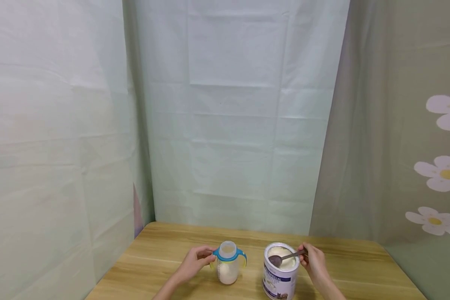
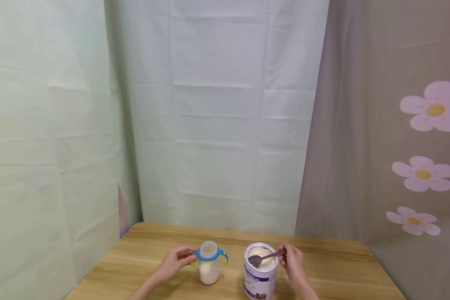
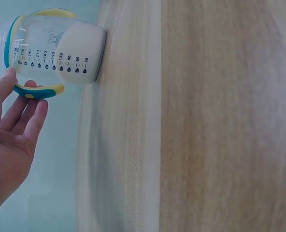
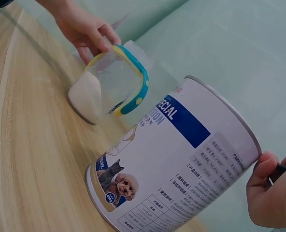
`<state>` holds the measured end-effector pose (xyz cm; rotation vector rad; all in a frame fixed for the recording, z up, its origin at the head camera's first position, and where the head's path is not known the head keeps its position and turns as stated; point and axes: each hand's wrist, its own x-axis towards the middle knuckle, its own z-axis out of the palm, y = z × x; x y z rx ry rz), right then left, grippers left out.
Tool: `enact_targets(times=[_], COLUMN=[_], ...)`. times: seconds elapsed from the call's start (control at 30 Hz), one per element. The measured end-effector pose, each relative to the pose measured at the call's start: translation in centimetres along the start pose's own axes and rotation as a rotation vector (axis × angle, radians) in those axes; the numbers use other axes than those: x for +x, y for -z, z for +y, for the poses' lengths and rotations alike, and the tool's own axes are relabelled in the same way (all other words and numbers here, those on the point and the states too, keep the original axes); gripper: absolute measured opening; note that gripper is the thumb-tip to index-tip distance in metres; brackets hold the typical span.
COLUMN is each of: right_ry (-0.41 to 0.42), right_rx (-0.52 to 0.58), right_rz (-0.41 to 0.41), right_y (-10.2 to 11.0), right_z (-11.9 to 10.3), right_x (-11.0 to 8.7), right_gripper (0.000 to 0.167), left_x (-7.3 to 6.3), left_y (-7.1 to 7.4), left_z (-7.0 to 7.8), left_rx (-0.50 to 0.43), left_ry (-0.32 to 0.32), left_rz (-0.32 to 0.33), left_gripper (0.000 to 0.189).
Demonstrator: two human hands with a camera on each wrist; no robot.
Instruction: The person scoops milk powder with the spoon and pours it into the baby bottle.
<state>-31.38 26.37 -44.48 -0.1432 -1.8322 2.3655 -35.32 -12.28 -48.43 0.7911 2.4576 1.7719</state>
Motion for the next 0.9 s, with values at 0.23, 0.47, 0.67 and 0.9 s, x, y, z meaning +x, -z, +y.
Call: enact_targets(times=[0.23, 0.47, 0.67, 0.9], right_ry=[-0.019, -0.065, -0.088, -0.118], right_rx=[0.024, 0.056, 0.044, -0.024], right_rz=[0.005, -0.016, -0.032, -0.015], right_y=[0.4, 1.1, 2.0, 3.3], right_z=[0.3, 0.3, 0.0, 0.2], right_x=[0.5, 0.5, 0.6, 0.9], right_gripper=[0.029, 0.041, 0.051, 0.049], left_x=[0.2, 0.2, 0.3, 0.3], left_y=[-0.1, -0.3, -0.3, -0.2], left_z=[0.2, 0.0, 0.1, 0.5], left_rx=[-0.016, -0.001, 0.014, 0.032], left_ry=[0.004, 0.013, 0.002, -0.003], left_rz=[0.004, -0.002, -0.003, 0.003], left_gripper=[0.030, 0.031, 0.030, 0.031])
